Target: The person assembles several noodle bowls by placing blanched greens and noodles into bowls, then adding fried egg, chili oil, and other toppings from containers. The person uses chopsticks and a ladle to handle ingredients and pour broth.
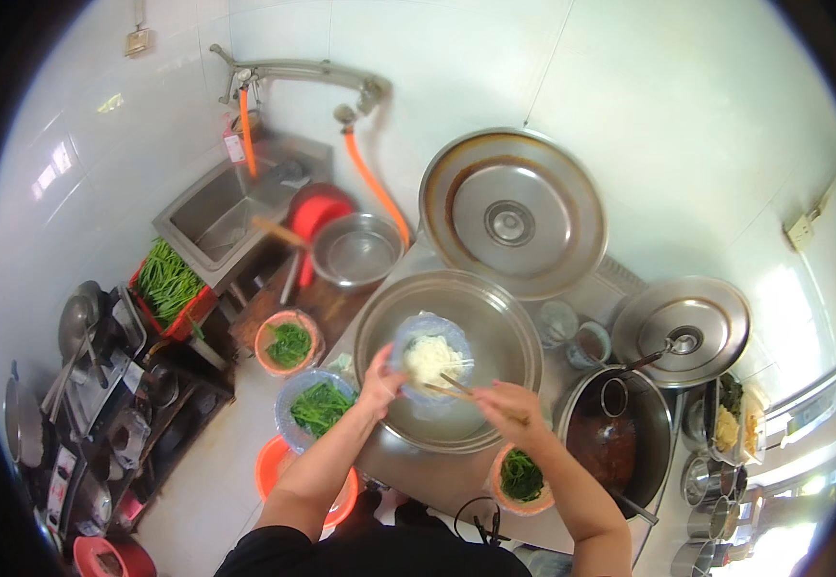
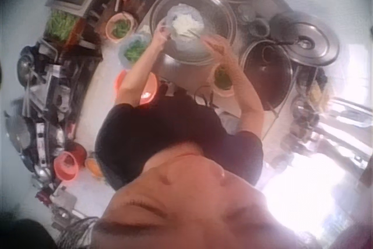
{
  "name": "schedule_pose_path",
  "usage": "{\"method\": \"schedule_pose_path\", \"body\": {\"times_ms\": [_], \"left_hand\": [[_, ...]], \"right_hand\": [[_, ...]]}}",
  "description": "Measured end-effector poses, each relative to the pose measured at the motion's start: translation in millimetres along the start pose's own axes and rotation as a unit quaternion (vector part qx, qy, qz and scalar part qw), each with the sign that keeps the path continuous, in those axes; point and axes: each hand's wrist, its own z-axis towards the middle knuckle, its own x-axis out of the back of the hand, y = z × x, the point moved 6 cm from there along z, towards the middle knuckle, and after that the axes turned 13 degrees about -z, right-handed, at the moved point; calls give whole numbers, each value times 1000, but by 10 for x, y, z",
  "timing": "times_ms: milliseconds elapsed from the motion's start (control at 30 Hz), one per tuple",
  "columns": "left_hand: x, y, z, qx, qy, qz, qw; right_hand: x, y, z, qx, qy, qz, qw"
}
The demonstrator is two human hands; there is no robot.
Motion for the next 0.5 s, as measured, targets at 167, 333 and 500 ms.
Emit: {"method": "schedule_pose_path", "body": {"times_ms": [167, 333, 500], "left_hand": [[-35, 108, -272, 13, -15, 41, 999], [40, 162, -538, 25, 16, -9, 1000], [178, 125, -571, 25, 43, -33, 998]], "right_hand": [[-655, 18, -153, 41, 118, -66, 990], [-370, 683, -664, -393, 377, 201, 814], [175, 582, -494, -354, 454, 401, 713]]}}
